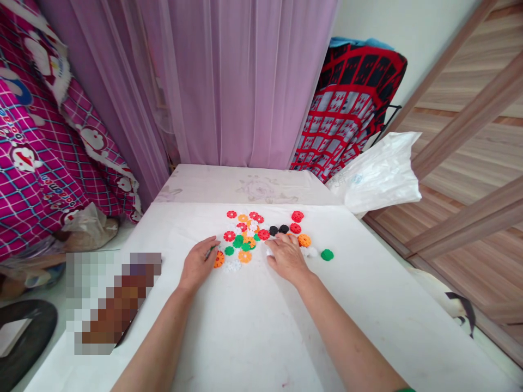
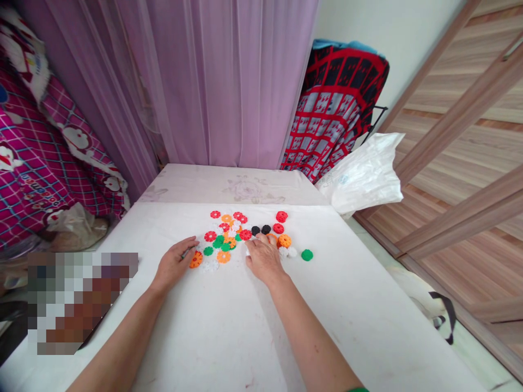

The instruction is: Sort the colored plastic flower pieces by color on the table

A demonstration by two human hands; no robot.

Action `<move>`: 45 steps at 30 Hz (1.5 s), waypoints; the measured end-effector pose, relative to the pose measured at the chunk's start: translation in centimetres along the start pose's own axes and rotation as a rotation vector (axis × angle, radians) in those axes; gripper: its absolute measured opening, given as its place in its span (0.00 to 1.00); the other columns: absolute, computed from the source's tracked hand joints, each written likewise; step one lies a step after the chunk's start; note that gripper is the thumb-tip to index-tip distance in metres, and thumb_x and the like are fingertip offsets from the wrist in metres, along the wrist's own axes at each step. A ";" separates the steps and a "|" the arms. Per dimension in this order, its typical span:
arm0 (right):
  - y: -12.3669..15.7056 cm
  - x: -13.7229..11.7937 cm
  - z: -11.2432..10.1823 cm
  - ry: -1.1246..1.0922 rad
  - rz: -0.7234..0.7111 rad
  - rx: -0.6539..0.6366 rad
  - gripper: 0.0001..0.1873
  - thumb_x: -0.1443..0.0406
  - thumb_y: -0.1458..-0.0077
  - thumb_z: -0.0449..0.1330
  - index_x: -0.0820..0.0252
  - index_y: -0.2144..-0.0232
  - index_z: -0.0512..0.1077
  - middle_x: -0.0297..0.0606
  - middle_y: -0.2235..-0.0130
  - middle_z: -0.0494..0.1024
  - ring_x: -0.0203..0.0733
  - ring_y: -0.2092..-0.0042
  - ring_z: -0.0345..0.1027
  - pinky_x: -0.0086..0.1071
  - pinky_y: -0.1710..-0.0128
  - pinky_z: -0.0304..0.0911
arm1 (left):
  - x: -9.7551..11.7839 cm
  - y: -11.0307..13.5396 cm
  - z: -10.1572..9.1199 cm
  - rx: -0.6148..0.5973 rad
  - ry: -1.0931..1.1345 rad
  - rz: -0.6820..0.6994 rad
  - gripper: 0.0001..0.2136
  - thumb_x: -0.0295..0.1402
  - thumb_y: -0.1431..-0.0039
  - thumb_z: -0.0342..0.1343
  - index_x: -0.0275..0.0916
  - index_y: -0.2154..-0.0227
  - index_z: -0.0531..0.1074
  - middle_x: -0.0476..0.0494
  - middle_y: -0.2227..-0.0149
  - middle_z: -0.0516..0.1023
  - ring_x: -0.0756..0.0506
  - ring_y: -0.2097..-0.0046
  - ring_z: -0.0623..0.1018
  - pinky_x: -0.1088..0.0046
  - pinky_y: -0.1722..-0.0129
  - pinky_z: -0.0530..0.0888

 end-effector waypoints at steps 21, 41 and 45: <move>1.2 0.0 -0.5 -0.018 -0.069 -0.067 0.13 0.67 0.50 0.59 0.56 0.59 0.73 0.40 0.61 0.77 0.46 0.50 0.60 0.43 0.44 0.41 | 0.0 0.0 0.1 -0.003 0.009 0.007 0.16 0.40 0.42 0.47 0.44 0.59 0.77 0.45 0.48 0.77 0.43 0.46 0.75 0.60 0.43 0.69; -0.8 -7.6 0.4 -0.047 0.071 0.027 0.13 0.58 0.41 0.55 0.58 0.64 0.77 0.44 0.60 0.76 0.50 0.53 0.61 0.41 0.56 0.51 | -0.1 0.0 0.2 -0.001 -0.003 0.023 0.16 0.39 0.42 0.47 0.43 0.58 0.77 0.44 0.48 0.77 0.42 0.46 0.75 0.60 0.43 0.70; 0.0 -7.4 0.4 -0.040 0.006 0.035 0.11 0.59 0.43 0.57 0.57 0.65 0.77 0.41 0.61 0.76 0.47 0.53 0.60 0.40 0.56 0.50 | -0.1 0.0 0.3 0.013 0.002 0.028 0.15 0.38 0.42 0.48 0.43 0.59 0.77 0.44 0.48 0.77 0.41 0.47 0.75 0.59 0.44 0.70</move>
Point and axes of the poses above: each hand's wrist, its own y-axis away from the middle knuckle, its own z-axis out of the palm, x = y × z, the point moved 4 cm from there along -y, towards the middle knuckle
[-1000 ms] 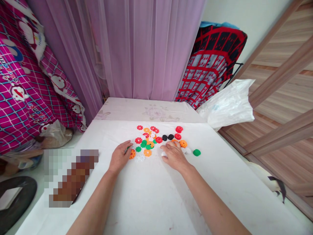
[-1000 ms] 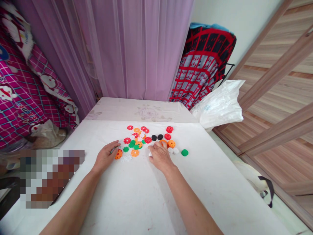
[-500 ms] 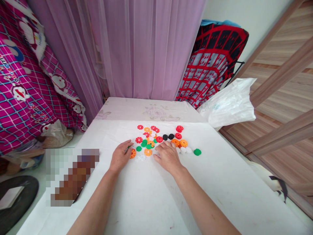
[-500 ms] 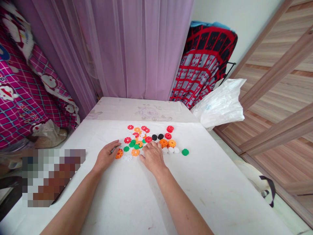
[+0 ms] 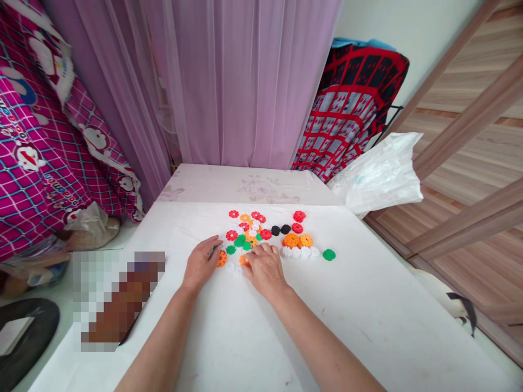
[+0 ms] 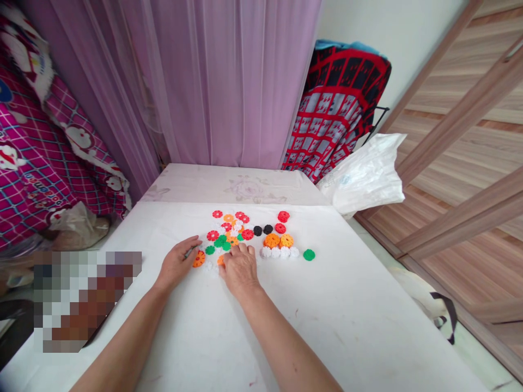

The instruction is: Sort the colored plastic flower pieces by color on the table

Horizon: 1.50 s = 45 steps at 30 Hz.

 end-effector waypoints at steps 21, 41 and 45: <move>-1.8 3.4 -0.9 0.102 0.220 -0.093 0.15 0.60 0.42 0.54 0.59 0.68 0.79 0.48 0.59 0.77 0.52 0.51 0.59 0.45 0.54 0.49 | 0.2 0.0 0.0 -0.004 0.004 0.006 0.15 0.38 0.41 0.48 0.44 0.59 0.77 0.44 0.49 0.77 0.42 0.47 0.76 0.60 0.45 0.71; -2.9 5.0 -1.4 0.151 0.251 -0.136 0.13 0.60 0.44 0.56 0.59 0.66 0.78 0.46 0.58 0.77 0.51 0.51 0.60 0.42 0.56 0.49 | 0.3 0.1 0.0 -0.005 0.015 0.000 0.14 0.37 0.41 0.48 0.44 0.59 0.77 0.44 0.49 0.77 0.42 0.47 0.75 0.59 0.44 0.71; -2.9 5.3 -1.8 0.158 0.238 -0.094 0.13 0.61 0.43 0.55 0.60 0.63 0.77 0.47 0.56 0.76 0.51 0.51 0.60 0.42 0.55 0.49 | 0.3 0.1 0.0 -0.002 0.009 0.005 0.14 0.37 0.42 0.48 0.44 0.58 0.77 0.44 0.49 0.77 0.43 0.47 0.75 0.60 0.44 0.71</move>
Point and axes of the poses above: each hand's wrist, its own y-axis away from the middle knuckle, its own z-axis out of the palm, x = y × z, the point moved 4 cm from there along -y, towards the middle knuckle
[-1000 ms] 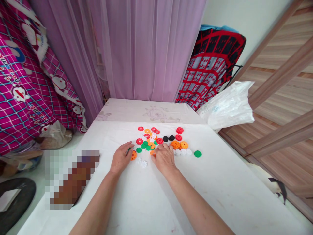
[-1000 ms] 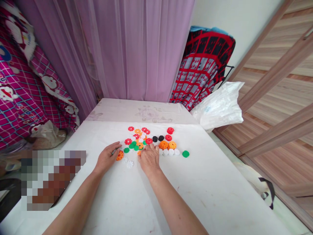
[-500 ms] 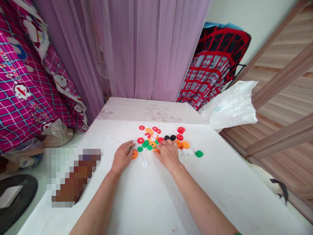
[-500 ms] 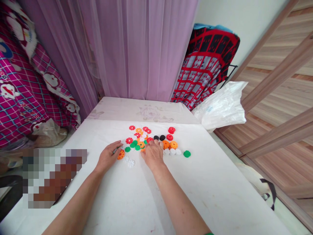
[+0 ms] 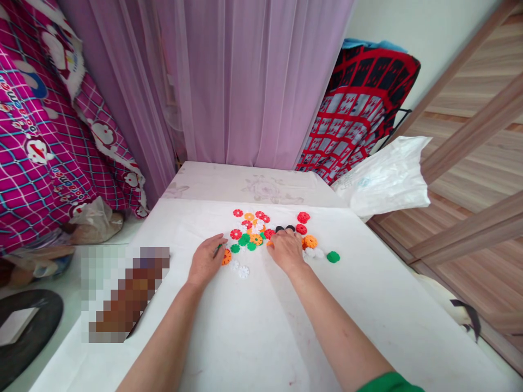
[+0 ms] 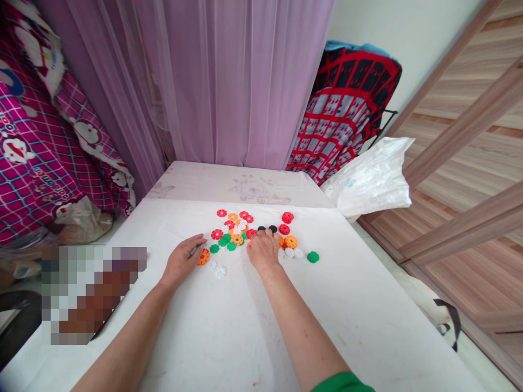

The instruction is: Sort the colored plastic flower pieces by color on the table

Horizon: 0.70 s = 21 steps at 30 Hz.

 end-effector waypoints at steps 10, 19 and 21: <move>-2.1 -2.8 0.5 -0.092 -0.155 -0.037 0.14 0.62 0.44 0.58 0.57 0.55 0.70 0.43 0.57 0.77 0.47 0.50 0.62 0.36 0.54 0.51 | 0.4 -0.1 -0.2 -0.002 -0.004 -0.006 0.14 0.35 0.42 0.48 0.44 0.59 0.77 0.45 0.49 0.77 0.42 0.48 0.76 0.60 0.45 0.72; -2.5 -0.3 -0.1 -0.133 -0.082 -0.008 0.13 0.64 0.44 0.57 0.57 0.55 0.70 0.39 0.59 0.79 0.45 0.52 0.66 0.35 0.56 0.52 | 0.4 0.0 -0.1 -0.008 0.007 -0.008 0.14 0.36 0.41 0.48 0.44 0.59 0.77 0.44 0.49 0.78 0.42 0.48 0.76 0.60 0.45 0.72; -2.1 0.5 -0.5 -0.108 -0.084 -0.007 0.12 0.65 0.44 0.56 0.56 0.56 0.71 0.39 0.59 0.79 0.45 0.52 0.66 0.35 0.57 0.53 | 0.4 0.0 -0.1 -0.005 0.005 -0.007 0.14 0.37 0.42 0.48 0.44 0.59 0.78 0.44 0.49 0.78 0.42 0.48 0.76 0.60 0.45 0.72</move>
Point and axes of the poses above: each hand's wrist, its own y-axis away from the middle knuckle, its own z-axis out of the palm, x = y × z, the point moved 4 cm from there along -y, towards the middle knuckle
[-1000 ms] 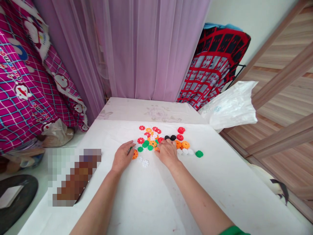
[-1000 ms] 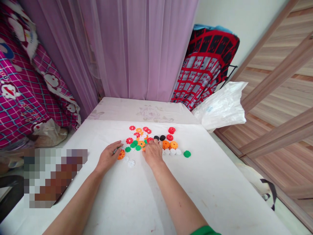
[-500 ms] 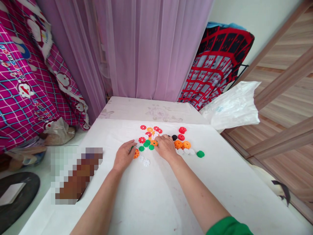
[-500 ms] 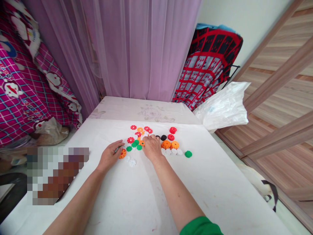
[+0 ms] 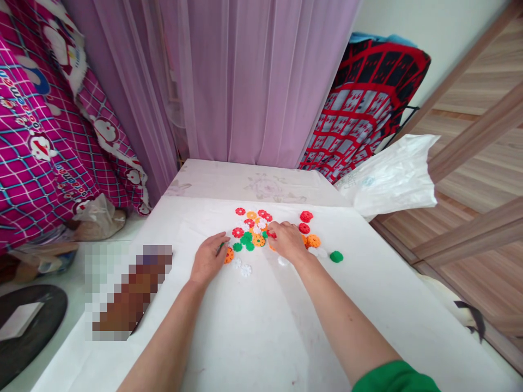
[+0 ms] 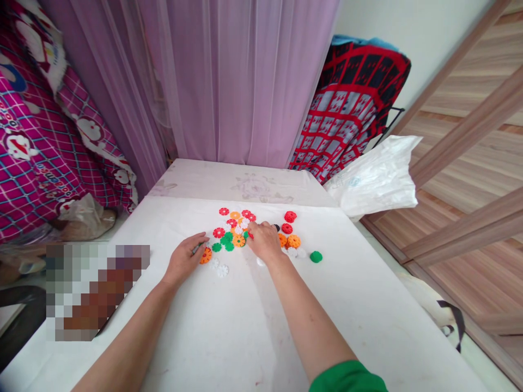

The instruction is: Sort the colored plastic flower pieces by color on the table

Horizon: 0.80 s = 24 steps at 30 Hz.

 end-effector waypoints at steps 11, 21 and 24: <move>0.4 -3.3 1.8 0.016 -0.153 -0.008 0.12 0.63 0.46 0.57 0.56 0.59 0.73 0.39 0.55 0.77 0.46 0.51 0.64 0.36 0.56 0.53 | -0.2 0.0 0.0 0.006 0.003 -0.001 0.14 0.36 0.43 0.49 0.45 0.59 0.77 0.45 0.49 0.78 0.42 0.48 0.76 0.59 0.45 0.71; 0.3 0.3 -0.6 -0.055 0.050 0.003 0.18 0.60 0.47 0.58 0.56 0.53 0.69 0.39 0.56 0.78 0.45 0.53 0.68 0.34 0.58 0.55 | -0.8 0.0 0.1 0.031 0.097 -0.044 0.14 0.35 0.42 0.47 0.45 0.59 0.77 0.46 0.49 0.78 0.43 0.47 0.76 0.59 0.44 0.70; 1.0 2.7 -1.5 -0.081 0.116 0.014 0.18 0.61 0.48 0.59 0.56 0.53 0.70 0.37 0.56 0.78 0.43 0.53 0.68 0.31 0.58 0.55 | -1.4 0.0 -0.3 0.136 0.190 -0.136 0.15 0.35 0.41 0.46 0.45 0.58 0.76 0.47 0.50 0.78 0.44 0.48 0.76 0.61 0.44 0.71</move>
Point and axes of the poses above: each hand's wrist, its own y-axis away from the middle knuckle, its own z-axis out of the palm, x = y × z, the point moved 4 cm from there along -y, towards the middle knuckle
